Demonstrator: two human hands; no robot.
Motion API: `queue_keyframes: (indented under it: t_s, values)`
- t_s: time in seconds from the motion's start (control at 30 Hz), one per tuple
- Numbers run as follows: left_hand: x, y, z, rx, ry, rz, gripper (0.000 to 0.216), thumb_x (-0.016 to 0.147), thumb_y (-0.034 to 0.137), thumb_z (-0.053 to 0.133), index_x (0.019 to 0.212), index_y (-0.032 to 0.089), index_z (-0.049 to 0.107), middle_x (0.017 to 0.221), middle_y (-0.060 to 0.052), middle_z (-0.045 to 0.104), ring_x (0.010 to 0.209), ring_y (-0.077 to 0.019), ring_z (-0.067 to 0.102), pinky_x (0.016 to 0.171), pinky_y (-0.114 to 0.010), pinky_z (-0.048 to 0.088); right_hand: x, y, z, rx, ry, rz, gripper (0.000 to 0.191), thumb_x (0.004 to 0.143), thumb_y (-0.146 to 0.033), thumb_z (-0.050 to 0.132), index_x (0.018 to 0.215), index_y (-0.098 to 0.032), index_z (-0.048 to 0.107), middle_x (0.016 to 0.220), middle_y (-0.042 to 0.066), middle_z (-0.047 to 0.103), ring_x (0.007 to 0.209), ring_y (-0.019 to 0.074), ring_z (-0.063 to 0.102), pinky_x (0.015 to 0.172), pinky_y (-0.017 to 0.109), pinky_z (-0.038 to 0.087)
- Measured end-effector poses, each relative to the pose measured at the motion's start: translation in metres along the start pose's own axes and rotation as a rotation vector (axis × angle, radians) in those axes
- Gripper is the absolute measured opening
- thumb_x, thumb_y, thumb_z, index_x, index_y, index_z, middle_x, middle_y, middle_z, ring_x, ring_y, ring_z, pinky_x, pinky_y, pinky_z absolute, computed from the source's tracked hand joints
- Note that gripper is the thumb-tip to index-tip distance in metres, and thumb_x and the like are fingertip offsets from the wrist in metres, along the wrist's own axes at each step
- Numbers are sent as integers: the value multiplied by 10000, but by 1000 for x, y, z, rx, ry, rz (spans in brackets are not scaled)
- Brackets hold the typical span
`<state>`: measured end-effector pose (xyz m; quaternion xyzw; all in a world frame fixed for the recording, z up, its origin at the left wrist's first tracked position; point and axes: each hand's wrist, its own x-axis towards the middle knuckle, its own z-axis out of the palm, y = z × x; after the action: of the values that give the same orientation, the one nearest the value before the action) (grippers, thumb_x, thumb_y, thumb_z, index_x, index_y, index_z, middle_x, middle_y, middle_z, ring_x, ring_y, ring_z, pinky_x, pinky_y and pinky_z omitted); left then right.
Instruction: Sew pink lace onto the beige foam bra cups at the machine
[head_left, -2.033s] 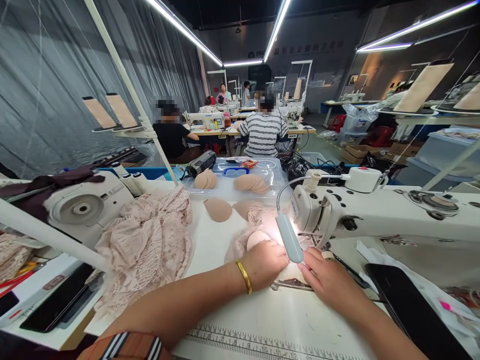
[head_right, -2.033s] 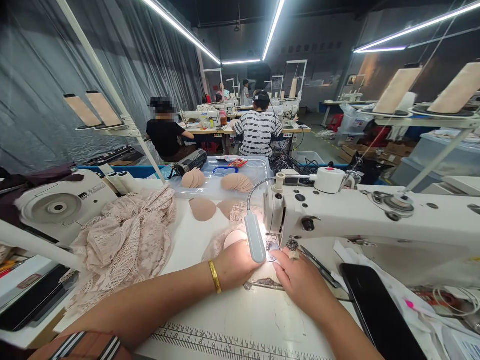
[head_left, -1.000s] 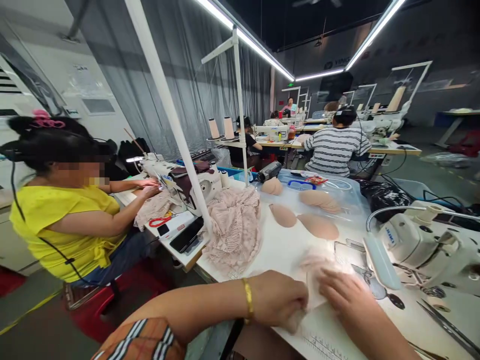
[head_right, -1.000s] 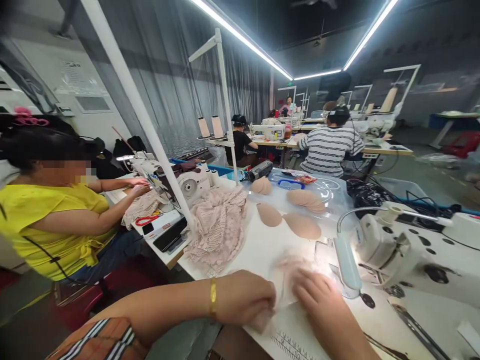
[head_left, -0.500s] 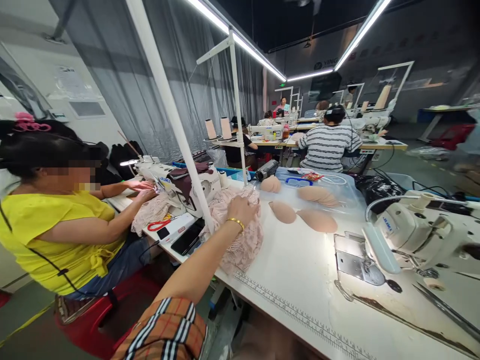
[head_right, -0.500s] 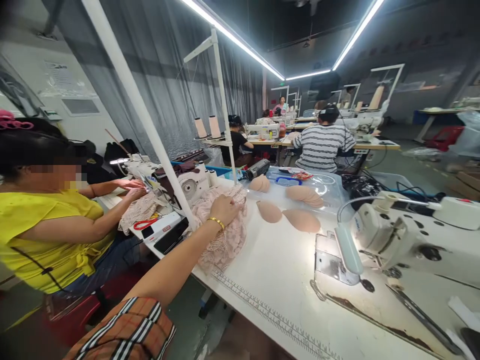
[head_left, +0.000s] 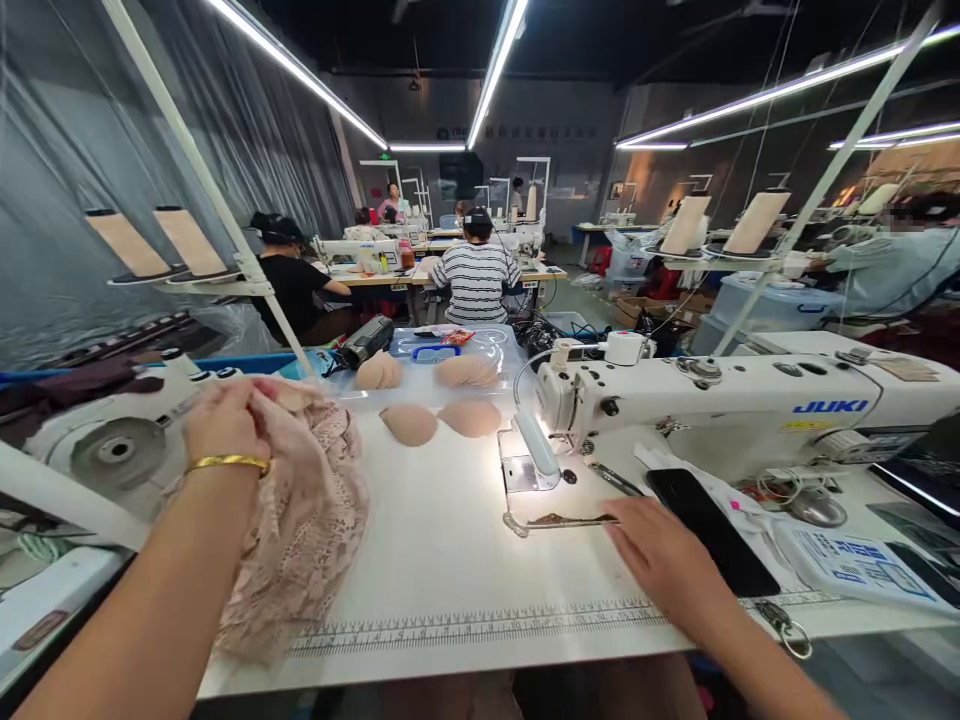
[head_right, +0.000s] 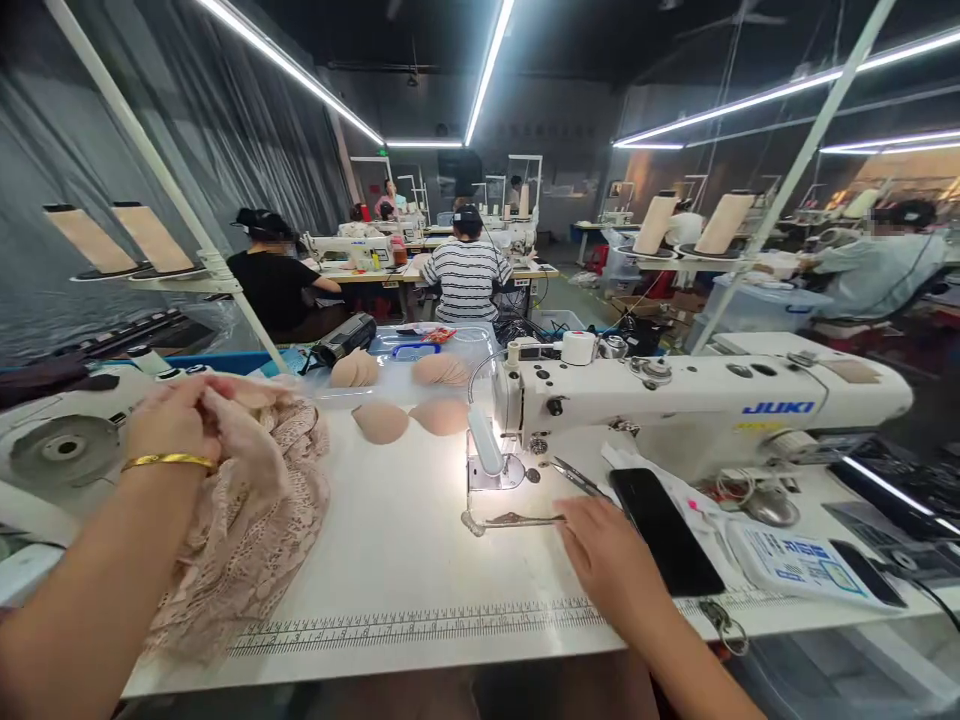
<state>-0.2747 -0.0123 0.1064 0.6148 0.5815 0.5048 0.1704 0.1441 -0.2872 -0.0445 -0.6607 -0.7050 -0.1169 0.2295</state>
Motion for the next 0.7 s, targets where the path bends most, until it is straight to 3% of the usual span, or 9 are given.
queue_keyframes:
  t_s: [0.07,0.13,0.2,0.23,0.33,0.37,0.47,0.53,0.7]
  values:
    - [2,22,-7,-168,342,120,549,912,789,401,966,259,534,1025,10,665,943,-199,637,833,-389,547,22,27,9,-108,6,81,319,1007,-305,416,1122,-167,680,1096,169,716,972,323,642,819,471,512]
    - [-8,46,-8,-224,424,272,486,945,729,456,1006,261,571,985,41,649,848,-134,610,760,-299,526,37,42,17,-146,-19,103,292,986,-248,402,993,-163,681,966,171,711,906,331,627,787,470,482]
    - [-30,63,2,-143,162,297,409,935,645,550,983,247,631,848,56,633,686,-99,544,609,-236,465,43,43,22,-148,-42,95,294,973,-198,372,863,-180,644,847,151,683,862,326,623,779,459,460]
    - [-45,66,10,-86,-69,273,352,907,571,623,924,220,650,798,51,632,637,-92,527,560,-219,438,43,40,23,-141,-48,87,294,969,-191,362,827,-188,619,819,144,670,854,327,625,777,455,456]
    - [-98,54,47,-245,-654,-118,203,827,380,688,819,187,627,703,37,625,495,-77,466,437,-202,350,34,17,22,-47,-65,75,270,1004,-245,330,874,-213,564,769,97,658,765,286,650,692,386,477]
    - [-115,44,59,-270,-757,-197,186,811,352,697,838,183,625,699,25,645,492,-89,492,439,-205,367,30,6,21,31,-88,83,272,1033,-286,307,925,-223,549,743,62,654,692,251,650,627,341,479]
    - [-157,17,86,-330,-883,-324,256,742,254,752,930,170,600,733,0,690,561,-122,590,527,-226,463,22,-29,16,448,-254,108,269,1082,-431,307,1114,-271,521,771,-3,667,641,195,655,587,275,504]
    - [-175,6,93,-383,-941,-388,350,718,200,759,1004,163,560,762,-7,702,603,-125,621,604,-251,512,22,-53,14,537,-292,38,246,1056,-489,418,1146,-291,533,828,-2,690,685,193,672,593,265,506]
    - [-186,6,87,-559,-1011,-443,621,681,163,815,1210,175,489,1068,-100,733,631,-88,615,688,-278,526,36,-95,10,414,-95,-170,178,1057,-388,458,1023,-272,588,752,4,668,632,199,635,574,295,428]
